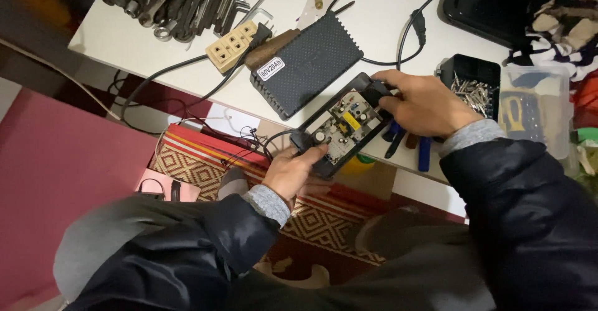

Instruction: Reassembling an electronic power adapter by fitting the circuit board into the casing and closing it.

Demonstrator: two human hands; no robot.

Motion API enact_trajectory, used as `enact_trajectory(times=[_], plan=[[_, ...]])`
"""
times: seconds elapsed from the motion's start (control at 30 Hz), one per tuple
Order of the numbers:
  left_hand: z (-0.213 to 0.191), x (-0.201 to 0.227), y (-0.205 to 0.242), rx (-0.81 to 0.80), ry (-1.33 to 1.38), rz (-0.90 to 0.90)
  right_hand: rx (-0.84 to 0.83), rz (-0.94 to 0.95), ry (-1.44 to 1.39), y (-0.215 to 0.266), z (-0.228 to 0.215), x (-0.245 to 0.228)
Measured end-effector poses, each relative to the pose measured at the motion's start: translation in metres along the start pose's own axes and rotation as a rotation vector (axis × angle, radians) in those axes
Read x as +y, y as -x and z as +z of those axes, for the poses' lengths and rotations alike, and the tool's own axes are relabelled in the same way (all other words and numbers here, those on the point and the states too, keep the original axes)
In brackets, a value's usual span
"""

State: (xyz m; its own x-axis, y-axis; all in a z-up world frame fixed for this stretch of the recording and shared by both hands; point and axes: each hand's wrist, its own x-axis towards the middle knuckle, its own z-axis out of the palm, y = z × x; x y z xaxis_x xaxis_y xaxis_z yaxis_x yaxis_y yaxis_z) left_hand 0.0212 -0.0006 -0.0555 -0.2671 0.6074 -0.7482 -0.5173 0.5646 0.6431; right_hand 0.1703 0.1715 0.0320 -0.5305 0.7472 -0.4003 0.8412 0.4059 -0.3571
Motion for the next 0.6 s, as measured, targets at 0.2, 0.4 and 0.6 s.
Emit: enact_trajectory(times=[0.2, 0.4, 0.6], plan=[[0.013, 0.011, 0.012, -0.010, -0.035, -0.006, 0.098, 0.000, 0.009, 0.012, -0.020, 0.013], [0.016, 0.008, 0.015, -0.067, 0.218, -0.024, 0.120, 0.109, 0.012, 0.012, -0.024, 0.047], [0.013, 0.019, 0.017, -0.106, 0.161, -0.139, -0.003, 0.315, -0.017, 0.023, -0.034, 0.004]])
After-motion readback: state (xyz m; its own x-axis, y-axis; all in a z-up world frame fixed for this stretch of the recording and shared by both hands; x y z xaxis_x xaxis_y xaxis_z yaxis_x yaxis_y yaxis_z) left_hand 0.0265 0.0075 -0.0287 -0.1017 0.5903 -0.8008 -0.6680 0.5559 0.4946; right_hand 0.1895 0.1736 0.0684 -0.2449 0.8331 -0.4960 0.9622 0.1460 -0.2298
